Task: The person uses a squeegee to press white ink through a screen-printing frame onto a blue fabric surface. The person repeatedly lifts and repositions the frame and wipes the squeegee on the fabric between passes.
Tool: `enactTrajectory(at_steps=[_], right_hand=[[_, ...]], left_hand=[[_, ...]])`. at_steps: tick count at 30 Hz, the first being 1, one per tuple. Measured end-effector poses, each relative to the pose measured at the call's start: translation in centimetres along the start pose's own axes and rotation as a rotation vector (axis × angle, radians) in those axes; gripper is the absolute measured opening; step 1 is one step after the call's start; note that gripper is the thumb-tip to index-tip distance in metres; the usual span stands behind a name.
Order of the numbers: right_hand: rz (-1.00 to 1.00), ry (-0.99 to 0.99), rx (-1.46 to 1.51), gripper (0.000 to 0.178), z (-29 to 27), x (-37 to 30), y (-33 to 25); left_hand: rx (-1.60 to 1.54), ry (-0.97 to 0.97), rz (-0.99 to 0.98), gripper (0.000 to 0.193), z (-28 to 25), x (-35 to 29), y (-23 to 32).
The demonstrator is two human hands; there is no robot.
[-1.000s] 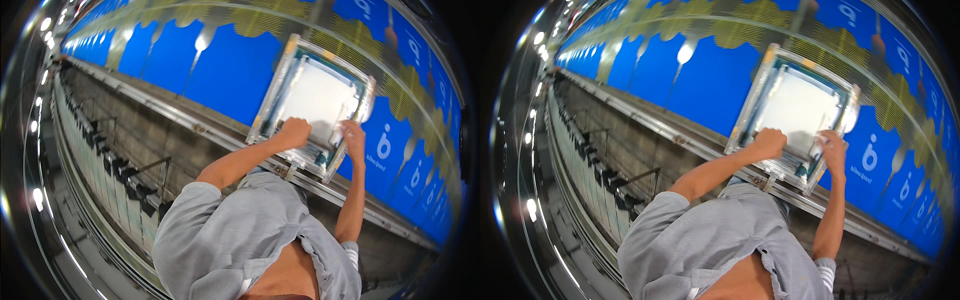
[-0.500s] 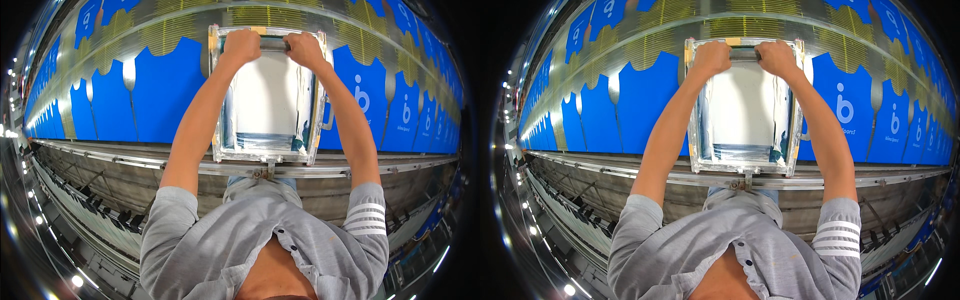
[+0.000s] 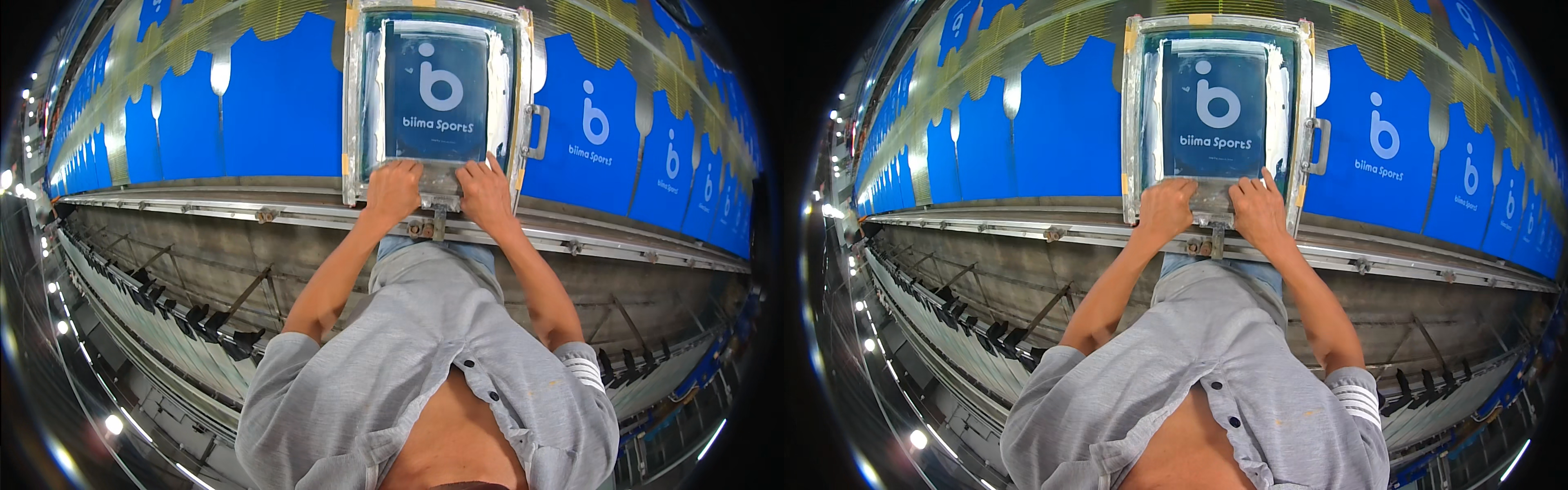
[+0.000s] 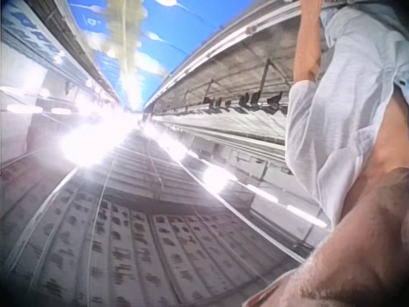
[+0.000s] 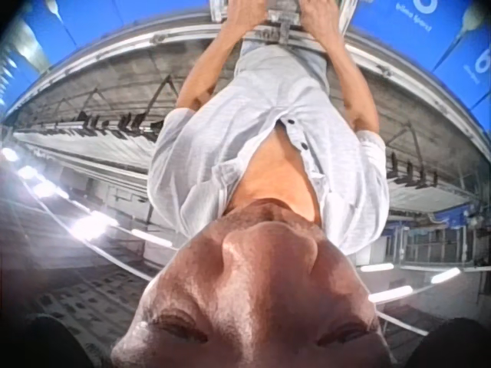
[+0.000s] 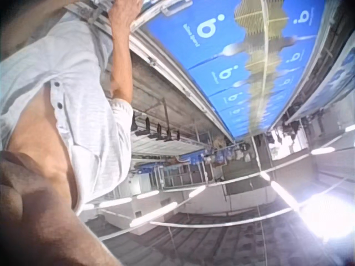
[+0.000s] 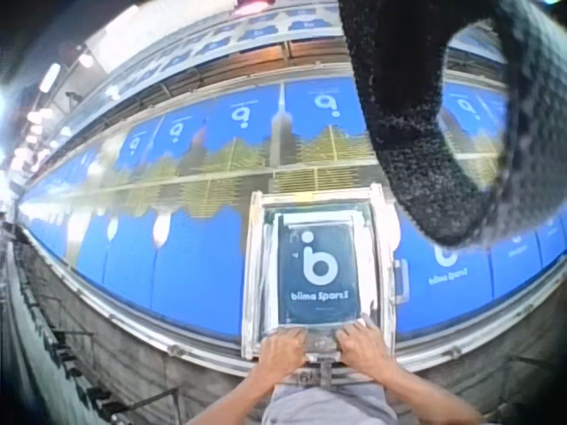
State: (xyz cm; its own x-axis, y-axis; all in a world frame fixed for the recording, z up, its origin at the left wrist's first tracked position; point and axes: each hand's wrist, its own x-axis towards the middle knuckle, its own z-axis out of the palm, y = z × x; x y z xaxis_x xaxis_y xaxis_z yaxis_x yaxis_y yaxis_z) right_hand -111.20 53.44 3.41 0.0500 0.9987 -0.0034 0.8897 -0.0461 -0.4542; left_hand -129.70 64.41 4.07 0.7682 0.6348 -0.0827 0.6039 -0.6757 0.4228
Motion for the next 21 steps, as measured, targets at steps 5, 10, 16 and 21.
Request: enactTrajectory(at_steps=[5, 10, 16, 21], right_hand=[[0.071, -0.32, 0.186, 0.037, -2.1, 0.1, 0.7], [0.407, 0.443, 0.304, 0.054, -2.9, 4.0, 9.9], [0.946, 0.351, 0.881, 0.043, -1.6, 4.7, 15.0], [0.969, 0.361, 0.835, 0.037, -2.4, 5.1, 14.7]], left_hand=[[0.139, -0.382, -0.066, 0.021, -0.8, 0.7, 1.3], [0.051, -0.767, -0.214, 0.025, -0.4, 8.6, 2.1], [-0.015, -1.374, -0.108, 0.046, 2.0, 17.7, -3.0], [-0.094, -0.838, 0.075, 0.035, -3.2, 27.9, -8.6]])
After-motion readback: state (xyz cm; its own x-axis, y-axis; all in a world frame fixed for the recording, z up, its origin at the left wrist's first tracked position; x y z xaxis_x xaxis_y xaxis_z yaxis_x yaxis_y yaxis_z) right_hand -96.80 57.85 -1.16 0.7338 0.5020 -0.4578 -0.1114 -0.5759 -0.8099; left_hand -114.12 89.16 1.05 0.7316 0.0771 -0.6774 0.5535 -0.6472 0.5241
